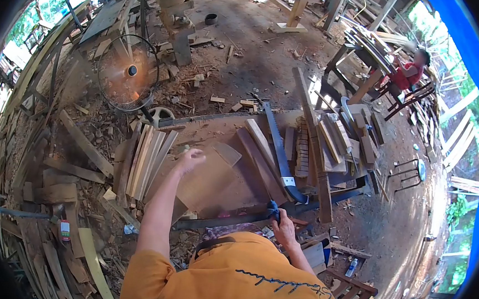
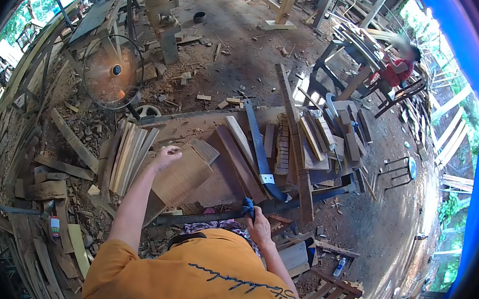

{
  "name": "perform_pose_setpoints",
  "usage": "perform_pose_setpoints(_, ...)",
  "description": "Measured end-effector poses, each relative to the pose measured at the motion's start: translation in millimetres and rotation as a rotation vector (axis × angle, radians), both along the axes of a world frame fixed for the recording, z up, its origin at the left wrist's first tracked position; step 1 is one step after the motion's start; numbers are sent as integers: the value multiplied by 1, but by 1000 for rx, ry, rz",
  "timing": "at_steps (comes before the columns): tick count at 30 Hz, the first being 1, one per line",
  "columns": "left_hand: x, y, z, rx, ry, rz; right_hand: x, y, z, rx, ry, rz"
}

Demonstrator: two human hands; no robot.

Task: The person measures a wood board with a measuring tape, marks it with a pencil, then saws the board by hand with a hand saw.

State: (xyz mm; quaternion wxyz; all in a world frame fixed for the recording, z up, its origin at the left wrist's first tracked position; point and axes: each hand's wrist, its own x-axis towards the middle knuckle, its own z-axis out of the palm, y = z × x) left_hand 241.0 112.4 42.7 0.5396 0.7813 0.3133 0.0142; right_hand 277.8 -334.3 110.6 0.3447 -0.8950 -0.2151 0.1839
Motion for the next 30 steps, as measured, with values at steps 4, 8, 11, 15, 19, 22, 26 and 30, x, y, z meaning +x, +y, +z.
perform_pose_setpoints(4, 11, -18, -6, 302, 185, 52, 10, 32, 13, 5, -17, 73)
perform_pose_setpoints(8, 33, -47, -7, 409, 233, 216, 18, 64, 23, -2, -72, 171)
perform_pose_setpoints(11, 48, -63, 8, 452, 362, 307, 24, 91, 28, -29, -135, 217)
perform_pose_setpoints(15, 59, -73, 16, 529, 468, 421, 34, 114, 24, -77, -187, 270)
perform_pose_setpoints(19, 59, -76, 13, 576, 522, 422, 43, 128, 14, -104, -208, 324)
perform_pose_setpoints(22, 59, -81, 25, 578, 452, 494, 51, 138, 11, -126, -206, 360)
perform_pose_setpoints(26, 61, -84, 26, 645, 452, 489, 57, 138, 16, -158, -205, 412)
perform_pose_setpoints(30, 65, -84, 30, 650, 516, 448, 64, 148, 23, -294, -201, 419)
